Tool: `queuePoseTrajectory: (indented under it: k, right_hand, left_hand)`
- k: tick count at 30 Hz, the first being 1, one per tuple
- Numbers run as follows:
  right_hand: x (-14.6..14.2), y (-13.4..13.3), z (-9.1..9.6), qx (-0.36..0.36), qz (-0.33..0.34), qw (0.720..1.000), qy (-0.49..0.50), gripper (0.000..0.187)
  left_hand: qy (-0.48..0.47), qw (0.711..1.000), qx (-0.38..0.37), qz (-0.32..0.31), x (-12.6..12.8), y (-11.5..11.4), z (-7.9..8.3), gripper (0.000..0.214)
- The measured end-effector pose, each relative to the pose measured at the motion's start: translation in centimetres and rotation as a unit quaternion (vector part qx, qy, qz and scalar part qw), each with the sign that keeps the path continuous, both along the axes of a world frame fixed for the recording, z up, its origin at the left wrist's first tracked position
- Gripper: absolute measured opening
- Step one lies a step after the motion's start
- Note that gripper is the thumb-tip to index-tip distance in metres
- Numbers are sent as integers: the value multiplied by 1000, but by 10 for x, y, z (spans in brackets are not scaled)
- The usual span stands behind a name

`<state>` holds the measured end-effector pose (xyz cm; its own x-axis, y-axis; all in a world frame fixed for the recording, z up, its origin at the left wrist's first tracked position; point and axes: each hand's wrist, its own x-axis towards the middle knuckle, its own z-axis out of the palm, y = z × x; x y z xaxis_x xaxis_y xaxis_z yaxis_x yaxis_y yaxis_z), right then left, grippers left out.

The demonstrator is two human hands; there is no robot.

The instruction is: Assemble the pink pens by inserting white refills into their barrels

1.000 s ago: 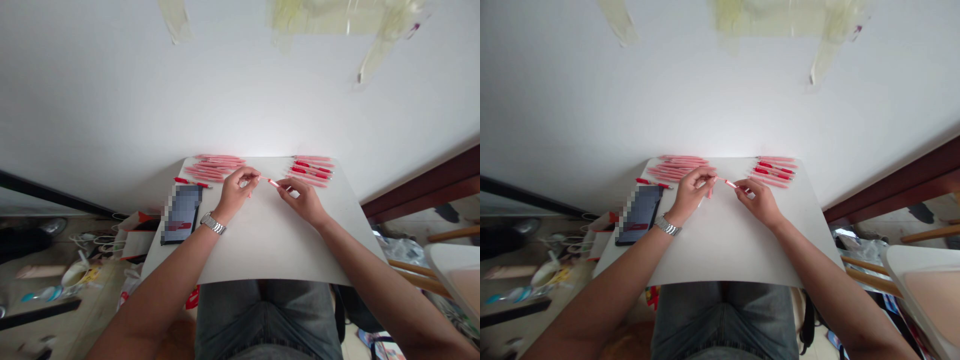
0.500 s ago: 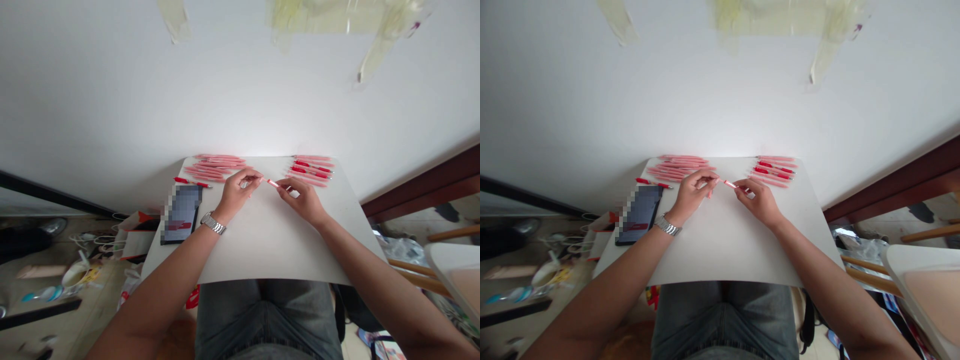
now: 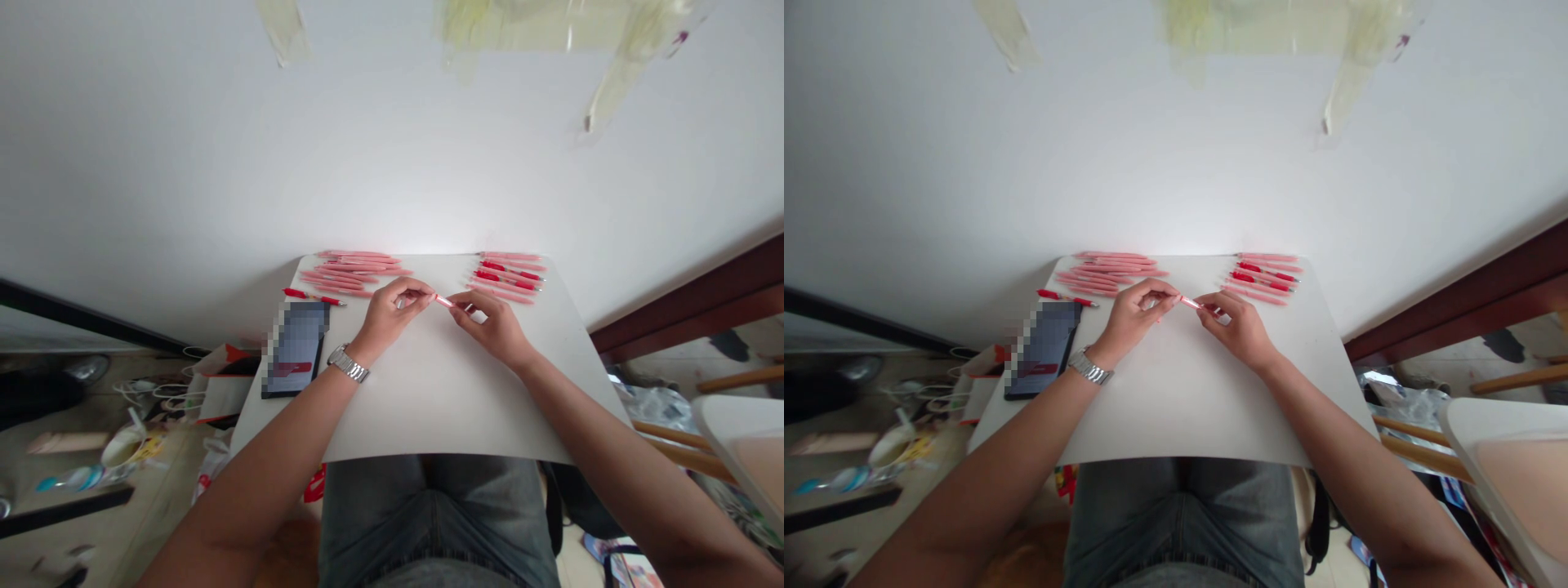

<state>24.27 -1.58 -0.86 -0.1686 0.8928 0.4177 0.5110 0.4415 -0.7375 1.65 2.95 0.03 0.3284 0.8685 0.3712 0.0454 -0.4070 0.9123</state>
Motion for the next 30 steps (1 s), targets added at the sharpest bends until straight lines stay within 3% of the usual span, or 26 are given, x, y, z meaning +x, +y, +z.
queuePoseTrajectory:
  k: [17,30]
  right_hand:
    - [-2,-1,2,6,14,1000,14,22]
    - [-1,2,0,-89,37,977,192,31]
  left_hand:
    - [-22,1000,-9,-13,1,-1,0,25]
    - [-48,999,-19,10,0,-2,2,28]
